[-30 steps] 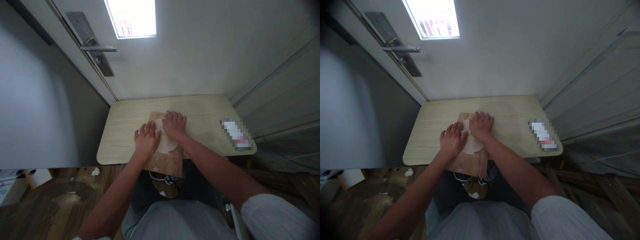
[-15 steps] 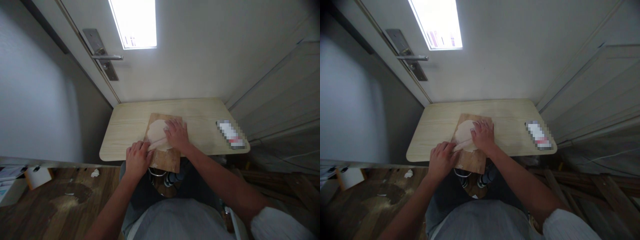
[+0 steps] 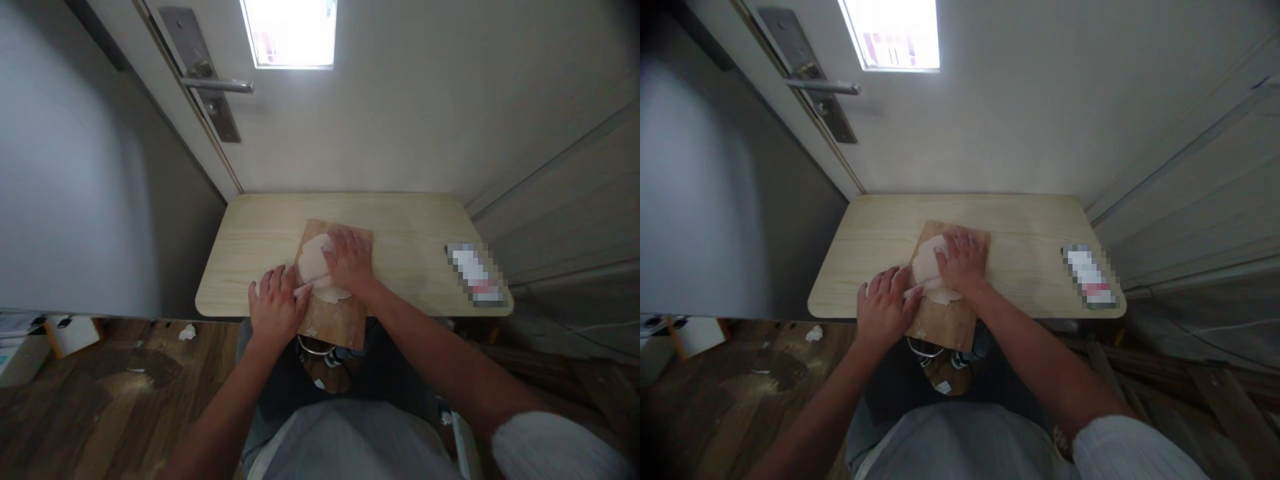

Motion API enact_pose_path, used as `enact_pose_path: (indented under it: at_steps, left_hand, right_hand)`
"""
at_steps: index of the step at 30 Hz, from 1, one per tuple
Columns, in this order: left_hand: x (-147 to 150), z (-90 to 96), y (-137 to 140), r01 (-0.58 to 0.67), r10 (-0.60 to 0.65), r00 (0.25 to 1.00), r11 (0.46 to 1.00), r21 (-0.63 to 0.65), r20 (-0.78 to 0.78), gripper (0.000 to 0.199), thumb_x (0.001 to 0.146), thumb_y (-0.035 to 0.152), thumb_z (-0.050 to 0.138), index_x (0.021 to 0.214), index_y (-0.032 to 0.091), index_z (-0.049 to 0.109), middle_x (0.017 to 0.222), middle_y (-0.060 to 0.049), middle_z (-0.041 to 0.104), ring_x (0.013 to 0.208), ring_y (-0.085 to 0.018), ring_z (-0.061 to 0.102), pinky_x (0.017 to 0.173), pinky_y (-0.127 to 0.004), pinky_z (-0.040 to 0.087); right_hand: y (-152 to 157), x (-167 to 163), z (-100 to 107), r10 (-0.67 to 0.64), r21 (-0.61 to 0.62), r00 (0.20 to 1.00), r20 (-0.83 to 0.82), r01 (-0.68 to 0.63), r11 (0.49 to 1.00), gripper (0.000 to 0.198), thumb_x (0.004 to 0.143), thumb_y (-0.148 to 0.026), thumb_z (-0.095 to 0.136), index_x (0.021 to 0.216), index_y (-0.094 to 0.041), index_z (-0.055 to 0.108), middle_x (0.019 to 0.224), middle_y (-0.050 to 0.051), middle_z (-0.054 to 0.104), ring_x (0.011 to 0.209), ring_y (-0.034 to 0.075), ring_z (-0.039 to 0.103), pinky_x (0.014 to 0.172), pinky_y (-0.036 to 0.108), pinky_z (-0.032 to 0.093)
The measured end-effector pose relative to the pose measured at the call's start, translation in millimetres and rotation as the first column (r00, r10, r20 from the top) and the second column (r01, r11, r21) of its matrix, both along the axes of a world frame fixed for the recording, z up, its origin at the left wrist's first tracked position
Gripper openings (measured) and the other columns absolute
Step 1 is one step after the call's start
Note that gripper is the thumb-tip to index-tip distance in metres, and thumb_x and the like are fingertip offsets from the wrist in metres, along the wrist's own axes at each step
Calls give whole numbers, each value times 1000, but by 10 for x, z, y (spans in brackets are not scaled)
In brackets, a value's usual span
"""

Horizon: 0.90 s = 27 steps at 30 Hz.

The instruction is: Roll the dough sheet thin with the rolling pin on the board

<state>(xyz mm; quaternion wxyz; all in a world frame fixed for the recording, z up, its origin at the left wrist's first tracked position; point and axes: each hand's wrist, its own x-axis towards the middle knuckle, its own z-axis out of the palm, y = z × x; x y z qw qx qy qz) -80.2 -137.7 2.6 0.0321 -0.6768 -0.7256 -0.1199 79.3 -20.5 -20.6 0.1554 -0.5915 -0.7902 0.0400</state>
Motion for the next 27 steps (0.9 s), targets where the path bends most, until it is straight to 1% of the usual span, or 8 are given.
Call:
enact_pose_path:
  at_steps: [4,7,10,13,17,22,27]
  left_hand:
    - [-75,-29,84,9,-9,1000,1000,-9,-25,55,96,59,44,132,21,58,132,-13,62,119,-33,53,97,-48,40]
    - [-114,-42,136,8,-9,999,1000,-17,-40,57,95,62,43,131,21,59,128,-13,64,115,-33,55,91,-45,42]
    - [-142,-45,208,4,-5,999,1000,-14,-41,55,96,60,43,132,21,59,130,-13,63,116,-33,55,91,-44,42]
    - [-168,-42,290,1,-2,999,1000,-25,-40,50,98,56,41,129,22,60,130,-12,63,115,-32,56,91,-45,42]
    - [-201,-33,372,-1,-1,1000,999,-44,-31,45,99,54,40,124,24,63,128,-11,64,113,-31,57,90,-44,43]
    - [-247,-15,462,-7,7,1000,998,-59,-5,45,100,53,38,125,25,63,128,-10,64,113,-30,57,90,-43,45]
    - [-302,-8,583,-36,36,999,997,-64,3,43,101,49,37,122,25,64,123,-9,66,109,-29,59,88,-42,46]
  right_hand:
    - [77,-55,3,-11,-27,1000,16,11,1000,56,101,-52,33,147,-24,48,153,10,45,141,32,35,116,54,20]
    - [134,-86,13,-5,-42,1000,24,6,999,57,101,-53,34,148,-23,46,152,10,46,141,32,35,116,54,21]
    - [211,-129,27,-1,-26,1000,27,2,1000,57,101,-53,35,146,-21,48,152,11,46,141,34,34,114,56,22]
    - [288,-179,45,0,4,1000,9,0,1000,56,101,-53,34,143,-20,50,152,12,47,140,35,35,113,58,22]
    - [365,-241,68,1,44,1000,-27,0,999,52,102,-51,33,138,-19,54,148,14,50,138,34,38,113,60,21]
    - [465,-319,57,-10,71,999,-52,13,997,51,102,-51,34,136,-18,54,144,15,53,135,33,40,112,61,21]
    - [557,-389,50,-15,110,998,-68,22,994,51,102,-51,33,132,-15,55,138,18,57,131,34,43,110,61,22]
